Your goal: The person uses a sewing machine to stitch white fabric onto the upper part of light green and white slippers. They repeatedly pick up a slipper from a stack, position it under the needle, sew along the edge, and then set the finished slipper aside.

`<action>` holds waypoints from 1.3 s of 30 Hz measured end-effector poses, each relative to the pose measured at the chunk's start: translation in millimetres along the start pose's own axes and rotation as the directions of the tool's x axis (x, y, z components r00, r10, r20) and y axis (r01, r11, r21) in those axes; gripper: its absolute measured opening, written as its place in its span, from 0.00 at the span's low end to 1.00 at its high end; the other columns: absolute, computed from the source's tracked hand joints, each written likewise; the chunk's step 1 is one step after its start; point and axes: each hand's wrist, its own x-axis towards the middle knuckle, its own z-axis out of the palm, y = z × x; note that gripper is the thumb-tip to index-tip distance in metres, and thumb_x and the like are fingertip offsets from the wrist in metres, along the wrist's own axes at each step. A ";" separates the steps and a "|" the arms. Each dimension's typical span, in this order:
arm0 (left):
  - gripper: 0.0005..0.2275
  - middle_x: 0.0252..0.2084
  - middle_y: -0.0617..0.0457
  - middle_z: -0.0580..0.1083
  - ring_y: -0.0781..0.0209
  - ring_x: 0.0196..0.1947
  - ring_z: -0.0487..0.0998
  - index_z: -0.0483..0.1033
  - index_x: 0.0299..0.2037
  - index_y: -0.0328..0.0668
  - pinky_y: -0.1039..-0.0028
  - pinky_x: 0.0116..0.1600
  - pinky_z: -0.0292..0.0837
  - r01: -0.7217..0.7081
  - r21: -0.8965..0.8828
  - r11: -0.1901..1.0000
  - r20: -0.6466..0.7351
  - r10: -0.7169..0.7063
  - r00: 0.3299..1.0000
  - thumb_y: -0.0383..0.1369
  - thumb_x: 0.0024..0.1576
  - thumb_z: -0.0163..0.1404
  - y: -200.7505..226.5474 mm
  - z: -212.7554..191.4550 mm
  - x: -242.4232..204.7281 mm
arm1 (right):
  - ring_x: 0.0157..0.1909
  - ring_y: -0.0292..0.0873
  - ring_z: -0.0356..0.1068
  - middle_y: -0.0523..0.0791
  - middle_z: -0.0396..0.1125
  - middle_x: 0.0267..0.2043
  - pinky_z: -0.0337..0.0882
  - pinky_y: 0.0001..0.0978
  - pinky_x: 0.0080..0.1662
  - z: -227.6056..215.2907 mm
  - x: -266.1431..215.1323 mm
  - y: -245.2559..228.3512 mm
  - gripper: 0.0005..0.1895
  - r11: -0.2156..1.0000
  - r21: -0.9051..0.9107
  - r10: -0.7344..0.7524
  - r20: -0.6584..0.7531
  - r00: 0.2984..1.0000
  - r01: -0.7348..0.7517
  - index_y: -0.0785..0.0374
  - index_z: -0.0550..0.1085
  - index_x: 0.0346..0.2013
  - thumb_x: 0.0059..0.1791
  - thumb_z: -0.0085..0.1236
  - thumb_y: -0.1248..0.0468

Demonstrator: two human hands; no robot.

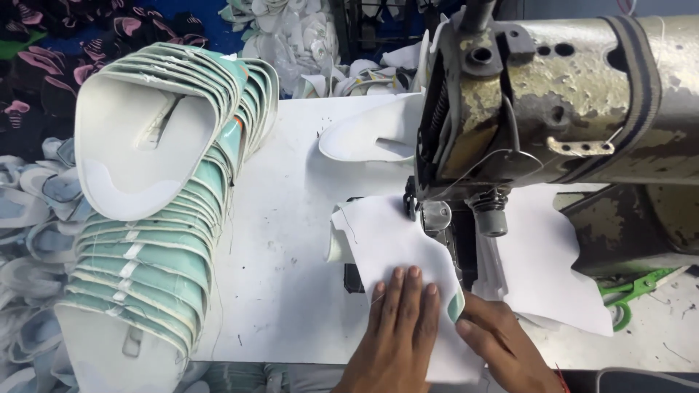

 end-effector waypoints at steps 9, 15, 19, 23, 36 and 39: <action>0.08 0.39 0.38 0.81 0.42 0.41 0.79 0.77 0.48 0.35 0.58 0.46 0.80 0.602 -0.739 0.304 0.365 -0.570 0.736 0.32 0.65 0.55 -55.7 -55.5 32.2 | 0.21 0.37 0.56 0.42 0.59 0.19 0.58 0.32 0.26 13.7 59.1 -13.3 0.21 0.155 0.509 0.882 0.314 0.351 -0.846 0.66 0.77 0.43 0.55 0.43 0.53; 0.26 0.44 0.43 0.82 0.49 0.45 0.86 0.65 0.63 0.44 0.66 0.45 0.79 0.445 -0.703 0.554 0.246 -0.398 0.884 0.34 0.55 0.59 -59.5 -71.8 48.5 | 0.21 0.31 0.56 0.40 0.62 0.19 0.58 0.27 0.25 15.9 72.1 -10.9 0.26 0.221 0.426 0.892 0.276 0.358 -0.877 0.61 0.80 0.40 0.55 0.42 0.45; 0.28 0.45 0.40 0.82 0.49 0.46 0.87 0.64 0.69 0.46 0.65 0.48 0.81 0.375 -0.728 0.574 0.185 -0.363 0.913 0.33 0.58 0.58 -61.3 -60.5 43.7 | 0.19 0.32 0.59 0.42 0.66 0.20 0.59 0.28 0.24 14.8 89.8 -12.9 0.21 0.260 0.468 0.851 0.303 0.429 -0.845 0.63 0.78 0.35 0.52 0.49 0.48; 0.28 0.47 0.39 0.81 0.46 0.48 0.86 0.62 0.70 0.44 0.64 0.49 0.80 0.323 -0.743 0.586 0.136 -0.341 0.930 0.32 0.59 0.56 -60.0 -58.0 43.4 | 0.15 0.33 0.53 0.42 0.61 0.18 0.51 0.28 0.18 18.0 96.1 -1.7 0.25 0.033 0.596 0.901 0.330 0.283 -0.802 0.67 0.78 0.30 0.54 0.50 0.48; 0.31 0.49 0.39 0.80 0.45 0.50 0.84 0.59 0.71 0.49 0.63 0.49 0.80 0.365 -0.690 0.625 0.165 -0.355 0.920 0.28 0.56 0.56 -60.7 -58.5 41.5 | 0.24 0.36 0.71 0.46 0.73 0.30 0.73 0.31 0.26 -9.9 85.2 -6.2 0.21 0.218 0.603 0.647 0.500 0.576 -0.768 0.71 0.74 0.55 0.53 0.49 0.59; 0.32 0.48 0.38 0.80 0.45 0.49 0.84 0.60 0.71 0.49 0.62 0.49 0.80 0.359 -0.691 0.628 0.155 -0.357 0.921 0.28 0.56 0.57 -62.2 -58.4 40.8 | 0.33 0.38 0.73 0.47 0.75 0.35 0.75 0.33 0.41 -16.1 67.0 5.0 0.24 0.258 0.562 0.553 0.581 0.597 -0.786 0.67 0.69 0.63 0.53 0.47 0.63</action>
